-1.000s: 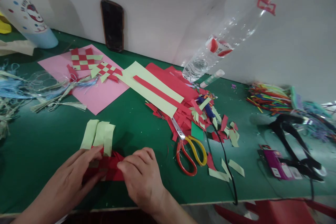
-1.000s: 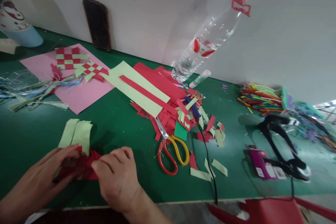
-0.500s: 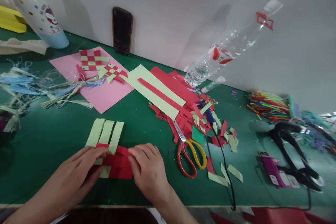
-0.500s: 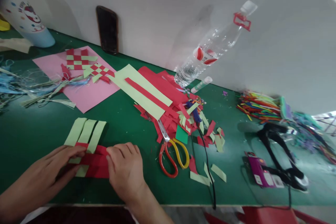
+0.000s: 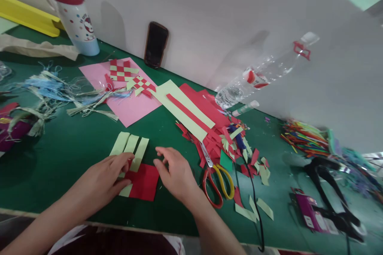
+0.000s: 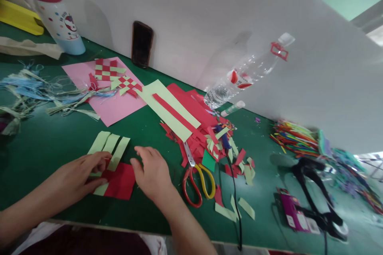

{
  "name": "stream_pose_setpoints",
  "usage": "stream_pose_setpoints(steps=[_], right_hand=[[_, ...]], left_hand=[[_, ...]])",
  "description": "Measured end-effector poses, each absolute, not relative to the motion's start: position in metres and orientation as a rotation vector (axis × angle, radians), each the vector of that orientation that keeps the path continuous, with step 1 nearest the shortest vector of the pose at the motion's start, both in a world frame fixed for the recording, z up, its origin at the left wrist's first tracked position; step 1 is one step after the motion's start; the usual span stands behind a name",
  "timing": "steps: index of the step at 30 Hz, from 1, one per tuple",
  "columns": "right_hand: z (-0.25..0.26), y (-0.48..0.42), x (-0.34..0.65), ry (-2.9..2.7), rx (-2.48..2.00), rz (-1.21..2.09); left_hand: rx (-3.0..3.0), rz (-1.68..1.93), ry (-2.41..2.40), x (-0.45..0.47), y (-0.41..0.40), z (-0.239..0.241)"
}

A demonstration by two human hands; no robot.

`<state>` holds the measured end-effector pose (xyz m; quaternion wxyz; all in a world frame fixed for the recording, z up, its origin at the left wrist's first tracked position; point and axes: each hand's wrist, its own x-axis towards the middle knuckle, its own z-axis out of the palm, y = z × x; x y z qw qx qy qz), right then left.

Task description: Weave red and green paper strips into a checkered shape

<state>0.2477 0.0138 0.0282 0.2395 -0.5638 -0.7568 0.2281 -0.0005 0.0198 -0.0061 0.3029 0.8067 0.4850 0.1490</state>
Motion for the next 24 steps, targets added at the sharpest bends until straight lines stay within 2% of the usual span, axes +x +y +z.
stream_pose_setpoints(steps=[7, 14, 24], right_hand=[[0.028, 0.060, 0.225, -2.339, -1.710, 0.410], [0.014, 0.056, 0.220, -2.339, -1.665, 0.199], [0.003, 0.053, 0.219, -2.254, -1.591, 0.231]], left_hand=[[2.150, 0.436, 1.278, -0.001, 0.015, -0.010], [2.125, 0.499, 1.295, -0.001, 0.011, -0.011], [2.114, 0.574, 1.321, -0.001, 0.008, -0.017]])
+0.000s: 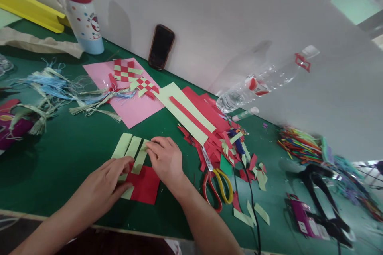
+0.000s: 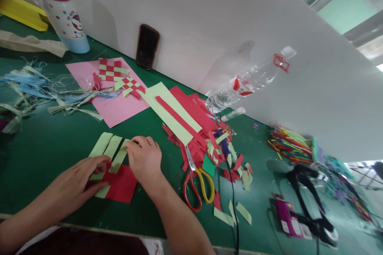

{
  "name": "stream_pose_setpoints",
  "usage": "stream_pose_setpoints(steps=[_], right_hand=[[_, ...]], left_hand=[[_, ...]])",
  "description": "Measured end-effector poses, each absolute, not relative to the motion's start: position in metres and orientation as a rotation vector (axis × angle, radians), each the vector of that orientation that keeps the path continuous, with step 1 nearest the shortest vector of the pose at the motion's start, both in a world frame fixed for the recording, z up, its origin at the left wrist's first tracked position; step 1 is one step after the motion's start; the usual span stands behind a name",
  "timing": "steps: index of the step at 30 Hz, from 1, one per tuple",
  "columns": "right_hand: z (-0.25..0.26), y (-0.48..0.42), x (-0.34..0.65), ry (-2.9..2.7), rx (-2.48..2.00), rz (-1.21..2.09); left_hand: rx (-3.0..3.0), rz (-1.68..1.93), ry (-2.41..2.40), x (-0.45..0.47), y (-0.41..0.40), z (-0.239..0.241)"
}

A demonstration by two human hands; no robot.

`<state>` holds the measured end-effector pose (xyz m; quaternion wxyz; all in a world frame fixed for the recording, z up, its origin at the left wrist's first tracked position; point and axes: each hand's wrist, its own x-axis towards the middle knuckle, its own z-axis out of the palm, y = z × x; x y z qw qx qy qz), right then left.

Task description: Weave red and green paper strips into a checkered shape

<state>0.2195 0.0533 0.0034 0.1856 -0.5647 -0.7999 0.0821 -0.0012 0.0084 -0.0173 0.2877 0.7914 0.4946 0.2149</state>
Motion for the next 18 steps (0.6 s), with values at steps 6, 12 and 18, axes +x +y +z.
stream_pose_setpoints(steps=[6, 12, 18], right_hand=[[0.013, 0.049, 0.220, -2.149, -1.454, 0.371], [0.038, 0.021, 0.216, -2.138, -1.322, 0.575], [0.047, -0.007, 0.214, -2.219, -1.129, 0.558]], left_hand=[[2.161, 0.587, 1.296, -0.003, 0.008, -0.022], [2.206, 0.536, 1.253, -0.002, 0.008, -0.017], [2.280, 0.599, 1.158, -0.001, 0.010, -0.015]])
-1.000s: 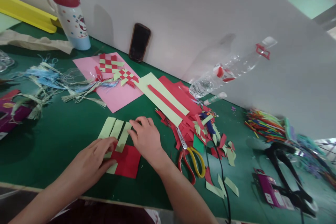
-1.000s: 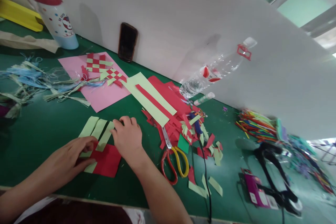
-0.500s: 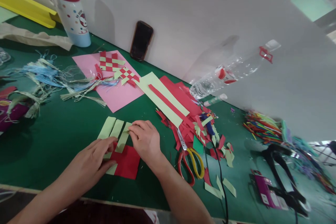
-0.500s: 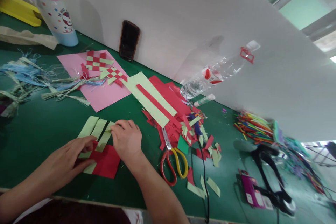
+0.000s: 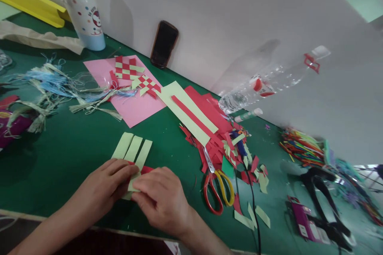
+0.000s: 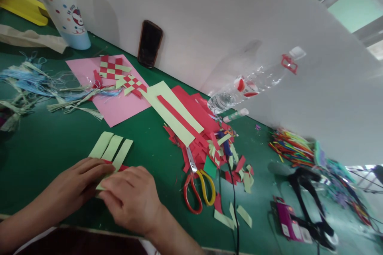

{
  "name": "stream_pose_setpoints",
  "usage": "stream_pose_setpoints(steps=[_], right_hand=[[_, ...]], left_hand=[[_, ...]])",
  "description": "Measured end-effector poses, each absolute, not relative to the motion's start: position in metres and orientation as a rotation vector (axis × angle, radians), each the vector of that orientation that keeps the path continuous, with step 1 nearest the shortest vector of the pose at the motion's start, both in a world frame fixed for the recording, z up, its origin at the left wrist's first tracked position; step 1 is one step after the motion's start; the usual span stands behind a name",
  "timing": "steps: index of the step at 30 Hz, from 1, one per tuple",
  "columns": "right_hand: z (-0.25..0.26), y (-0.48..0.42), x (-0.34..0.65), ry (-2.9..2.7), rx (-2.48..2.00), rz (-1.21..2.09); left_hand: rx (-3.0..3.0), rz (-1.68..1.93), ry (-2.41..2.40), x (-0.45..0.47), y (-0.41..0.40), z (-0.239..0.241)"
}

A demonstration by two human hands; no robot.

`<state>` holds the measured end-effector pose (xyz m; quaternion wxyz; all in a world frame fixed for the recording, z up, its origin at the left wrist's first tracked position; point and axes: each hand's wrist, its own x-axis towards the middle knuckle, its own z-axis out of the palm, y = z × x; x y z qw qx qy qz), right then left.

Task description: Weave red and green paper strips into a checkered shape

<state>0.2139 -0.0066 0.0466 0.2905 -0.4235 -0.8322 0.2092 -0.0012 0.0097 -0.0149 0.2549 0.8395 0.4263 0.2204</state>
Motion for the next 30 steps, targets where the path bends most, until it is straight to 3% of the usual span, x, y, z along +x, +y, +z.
stream_pose_setpoints(steps=[10, 30], right_hand=[[0.023, -0.005, 0.238, -2.139, -1.556, 0.392], [0.033, 0.000, 0.227, -2.172, -1.743, 0.670]], left_hand=[[2.297, 0.542, 1.116, -0.008, 0.006, -0.019], [2.408, 0.619, 1.154, -0.003, 0.010, -0.014]])
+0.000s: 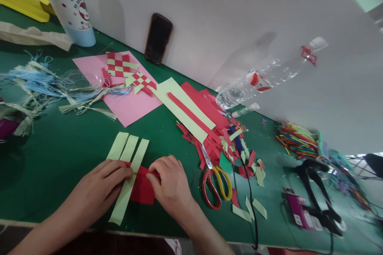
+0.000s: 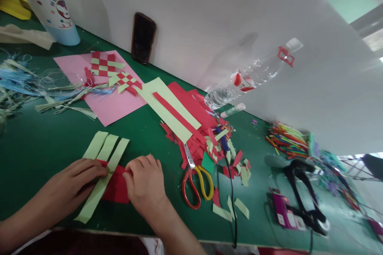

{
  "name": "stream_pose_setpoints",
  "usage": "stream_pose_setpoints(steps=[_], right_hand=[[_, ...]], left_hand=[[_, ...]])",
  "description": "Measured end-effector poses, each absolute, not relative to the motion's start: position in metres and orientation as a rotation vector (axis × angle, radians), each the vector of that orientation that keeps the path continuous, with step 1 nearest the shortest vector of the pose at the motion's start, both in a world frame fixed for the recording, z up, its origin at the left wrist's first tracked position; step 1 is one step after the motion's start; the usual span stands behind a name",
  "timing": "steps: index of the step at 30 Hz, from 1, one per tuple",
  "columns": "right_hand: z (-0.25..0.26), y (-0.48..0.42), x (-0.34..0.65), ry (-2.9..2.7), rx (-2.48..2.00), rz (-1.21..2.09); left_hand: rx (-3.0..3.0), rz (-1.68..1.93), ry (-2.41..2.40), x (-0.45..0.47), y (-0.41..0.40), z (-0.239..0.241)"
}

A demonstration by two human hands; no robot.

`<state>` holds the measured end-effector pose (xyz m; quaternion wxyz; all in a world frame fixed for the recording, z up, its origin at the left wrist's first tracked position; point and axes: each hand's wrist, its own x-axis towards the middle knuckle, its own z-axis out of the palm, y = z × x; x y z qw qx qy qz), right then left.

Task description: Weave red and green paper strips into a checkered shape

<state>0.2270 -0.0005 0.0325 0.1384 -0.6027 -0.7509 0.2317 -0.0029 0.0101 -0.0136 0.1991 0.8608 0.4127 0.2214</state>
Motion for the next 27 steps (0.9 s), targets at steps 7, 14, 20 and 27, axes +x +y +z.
stream_pose_setpoints(steps=[7, 14, 20, 27], right_hand=[[0.030, 0.006, 0.227, -2.170, -1.744, 0.690], [0.027, 0.004, 0.228, -2.196, -1.630, 0.629], [0.032, -0.008, 0.225, -2.208, -1.318, 0.503], [0.031, -0.013, 0.224, -2.295, -1.148, 0.324]], left_hand=[[2.405, 0.552, 1.151, -0.004, 0.010, -0.017], [2.405, 0.579, 1.134, -0.003, 0.011, -0.015], [2.351, 0.610, 1.168, -0.003, 0.010, -0.013], [2.263, 0.619, 1.127, -0.004, 0.009, -0.013]])
